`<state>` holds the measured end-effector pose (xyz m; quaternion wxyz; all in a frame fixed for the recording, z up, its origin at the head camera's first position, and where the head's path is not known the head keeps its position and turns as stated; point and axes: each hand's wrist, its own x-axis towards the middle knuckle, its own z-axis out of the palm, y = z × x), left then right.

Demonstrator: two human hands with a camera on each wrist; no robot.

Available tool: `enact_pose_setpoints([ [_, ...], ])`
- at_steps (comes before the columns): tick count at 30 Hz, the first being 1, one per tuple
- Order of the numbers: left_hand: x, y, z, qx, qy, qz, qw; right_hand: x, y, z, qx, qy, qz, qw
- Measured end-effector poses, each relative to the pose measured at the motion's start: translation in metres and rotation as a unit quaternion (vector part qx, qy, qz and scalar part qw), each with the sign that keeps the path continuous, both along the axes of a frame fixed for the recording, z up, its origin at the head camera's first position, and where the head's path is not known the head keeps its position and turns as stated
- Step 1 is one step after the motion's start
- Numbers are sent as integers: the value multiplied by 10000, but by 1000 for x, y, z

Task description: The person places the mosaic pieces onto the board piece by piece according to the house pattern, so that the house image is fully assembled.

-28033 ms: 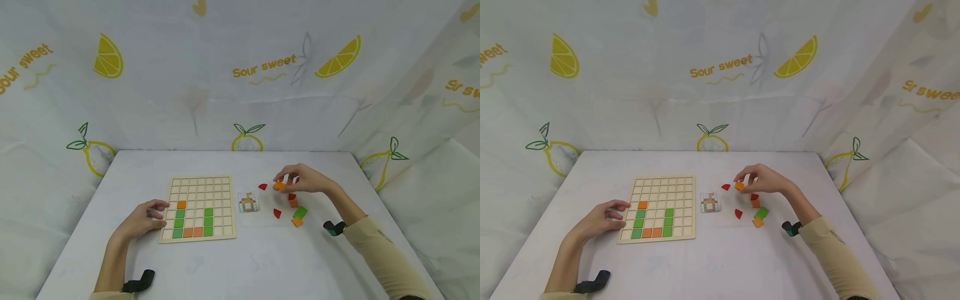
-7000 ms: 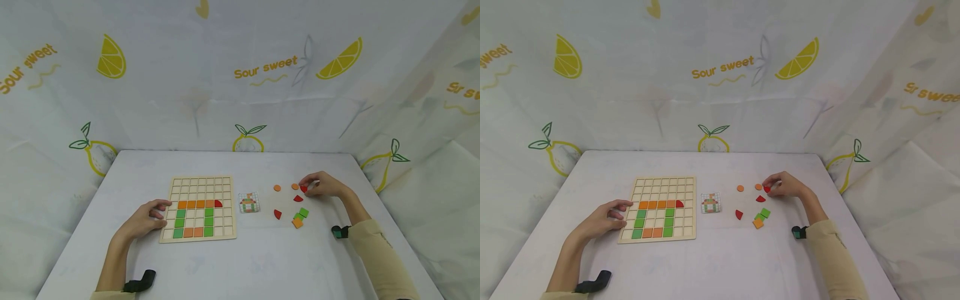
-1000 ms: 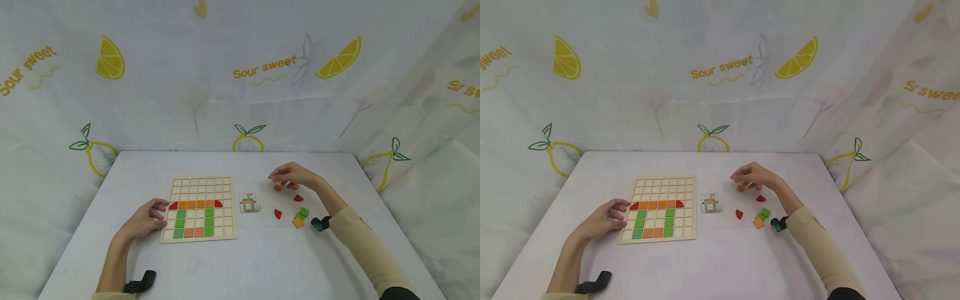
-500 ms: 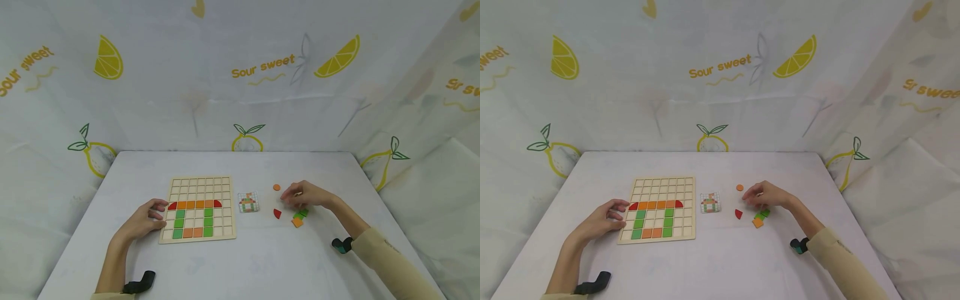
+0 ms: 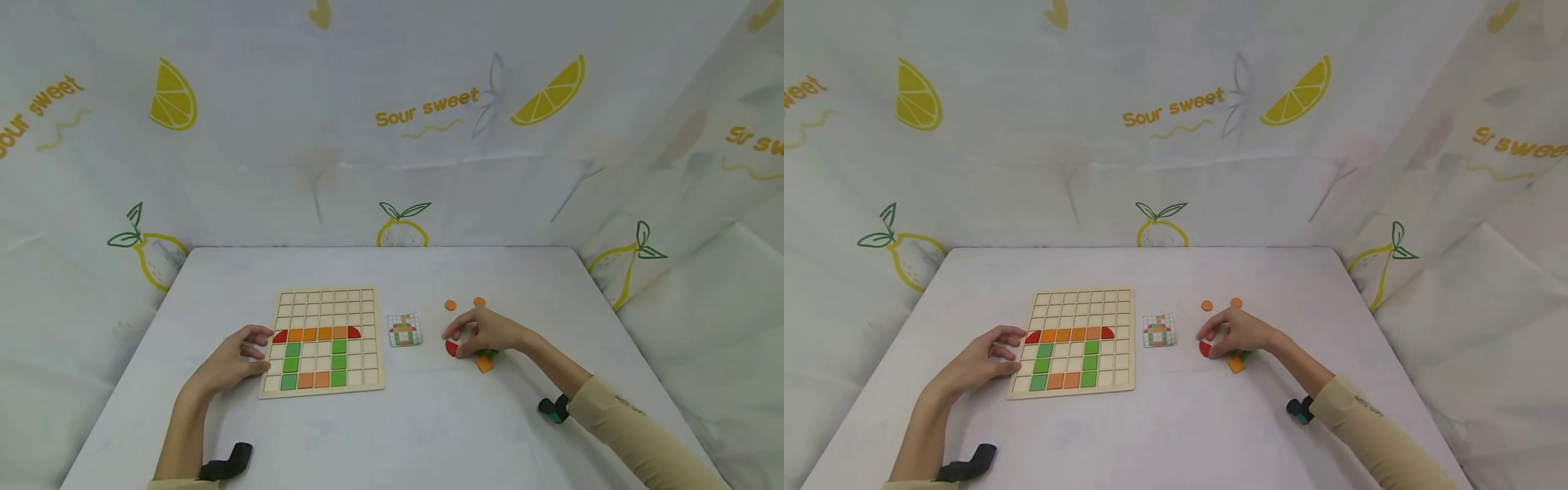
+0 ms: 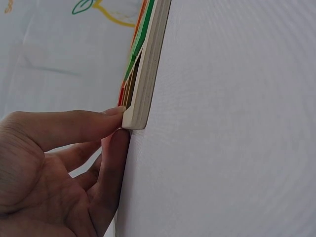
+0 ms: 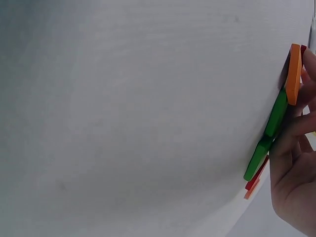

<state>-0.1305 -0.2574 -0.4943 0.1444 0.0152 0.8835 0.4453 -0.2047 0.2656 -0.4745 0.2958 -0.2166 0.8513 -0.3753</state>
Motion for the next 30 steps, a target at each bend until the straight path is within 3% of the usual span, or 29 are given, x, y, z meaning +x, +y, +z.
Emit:
enact_pose_setpoints([
  [12, 0, 0, 1, -40, -35, 23, 10000, 3, -8, -2, 83, 601, 163, 9980],
  [30, -1, -1, -2, -23, -43, 32, 10000, -2, -10, -6, 3, 984, 192, 9950],
])
